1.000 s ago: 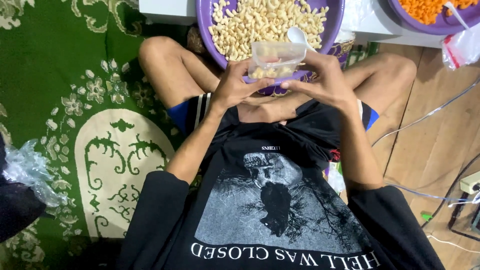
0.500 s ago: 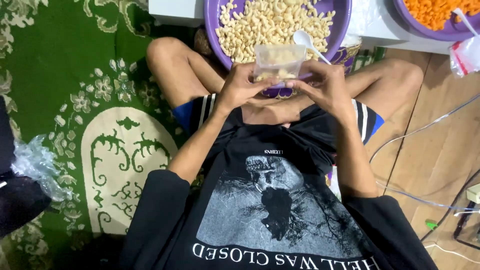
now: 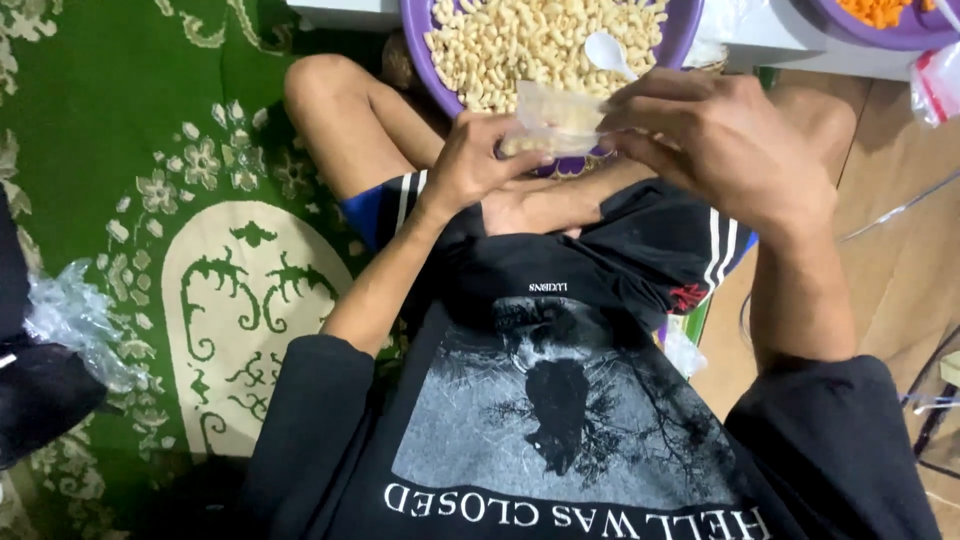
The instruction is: A person sitting on the floor manually scoops puffed snacks from a large bowl into small plastic bags using a spoon.
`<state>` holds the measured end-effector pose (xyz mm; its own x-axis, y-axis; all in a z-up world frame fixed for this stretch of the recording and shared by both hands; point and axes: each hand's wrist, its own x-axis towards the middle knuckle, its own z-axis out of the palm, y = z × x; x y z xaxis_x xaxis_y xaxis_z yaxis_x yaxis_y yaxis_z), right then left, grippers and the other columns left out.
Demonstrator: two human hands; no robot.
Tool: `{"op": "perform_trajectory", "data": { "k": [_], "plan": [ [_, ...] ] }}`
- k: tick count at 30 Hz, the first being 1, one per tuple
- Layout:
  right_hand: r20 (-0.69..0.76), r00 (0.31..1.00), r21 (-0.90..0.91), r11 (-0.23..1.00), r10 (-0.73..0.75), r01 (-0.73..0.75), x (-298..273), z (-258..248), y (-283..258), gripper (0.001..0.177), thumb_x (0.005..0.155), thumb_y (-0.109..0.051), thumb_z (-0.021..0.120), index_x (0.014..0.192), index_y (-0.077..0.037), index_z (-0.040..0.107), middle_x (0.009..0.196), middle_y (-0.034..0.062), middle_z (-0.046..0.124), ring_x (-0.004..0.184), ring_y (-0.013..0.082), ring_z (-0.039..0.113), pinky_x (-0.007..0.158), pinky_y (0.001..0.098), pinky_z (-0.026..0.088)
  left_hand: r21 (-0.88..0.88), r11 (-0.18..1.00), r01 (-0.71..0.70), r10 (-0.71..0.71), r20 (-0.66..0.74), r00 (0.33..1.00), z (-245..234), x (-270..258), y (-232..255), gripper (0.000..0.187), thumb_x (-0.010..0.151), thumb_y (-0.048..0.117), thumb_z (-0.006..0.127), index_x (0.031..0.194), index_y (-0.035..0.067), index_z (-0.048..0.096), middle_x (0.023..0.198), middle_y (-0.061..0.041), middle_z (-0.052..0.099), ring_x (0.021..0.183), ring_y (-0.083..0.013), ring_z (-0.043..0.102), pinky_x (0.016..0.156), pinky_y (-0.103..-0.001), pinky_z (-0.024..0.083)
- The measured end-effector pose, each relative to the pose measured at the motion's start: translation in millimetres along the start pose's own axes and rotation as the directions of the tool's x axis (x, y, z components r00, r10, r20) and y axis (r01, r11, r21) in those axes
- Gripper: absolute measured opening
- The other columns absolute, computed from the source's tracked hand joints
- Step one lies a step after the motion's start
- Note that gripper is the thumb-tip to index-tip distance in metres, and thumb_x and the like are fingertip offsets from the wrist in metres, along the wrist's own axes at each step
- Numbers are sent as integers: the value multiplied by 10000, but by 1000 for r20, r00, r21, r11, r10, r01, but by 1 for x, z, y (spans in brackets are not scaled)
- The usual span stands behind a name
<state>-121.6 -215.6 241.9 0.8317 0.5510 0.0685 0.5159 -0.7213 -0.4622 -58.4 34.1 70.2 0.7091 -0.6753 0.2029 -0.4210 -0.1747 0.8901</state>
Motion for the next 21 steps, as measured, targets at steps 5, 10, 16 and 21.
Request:
{"op": "perform_trajectory", "data": {
  "k": [5,10,16,21],
  "plan": [
    [34,999,-38,999,27,-26,-3,11,-5,139,1054,-76,685,1114,22,763,1106,135,732,965,283,726,840,427,601,-86,996,-20,26,73,997,-9,-6,11,559,931,311,826,1373,62,592,1377,-117,645,1304,-258,622,1099,-368,507],
    [1,1000,-53,998,22,-22,-8,24,5,164,1051,-85,707,1140,30,783,1166,151,714,1014,282,725,891,440,612,156,971,-182,190,-33,981,-25,-7,20,976,997,483,900,1649,148,256,1708,-109,296,1626,-297,340,1391,-479,370],
    [-37,998,1,998,56,-56,-19,32,8,128,1088,-32,699,1143,44,787,1173,153,711,994,292,721,868,447,588,370,809,-457,459,87,884,-22,10,46,538,988,467,943,1214,15,759,1508,-236,414,1445,-436,384,1213,-713,350],
    [-35,982,31,982,187,-186,-12,39,8,187,1047,-151,743,1063,29,792,1063,144,696,823,256,698,770,418,621,505,756,-416,445,70,893,-17,27,26,502,1079,412,783,744,37,767,1172,-135,737,1206,-313,671,1240,-618,239]
  ]
}}
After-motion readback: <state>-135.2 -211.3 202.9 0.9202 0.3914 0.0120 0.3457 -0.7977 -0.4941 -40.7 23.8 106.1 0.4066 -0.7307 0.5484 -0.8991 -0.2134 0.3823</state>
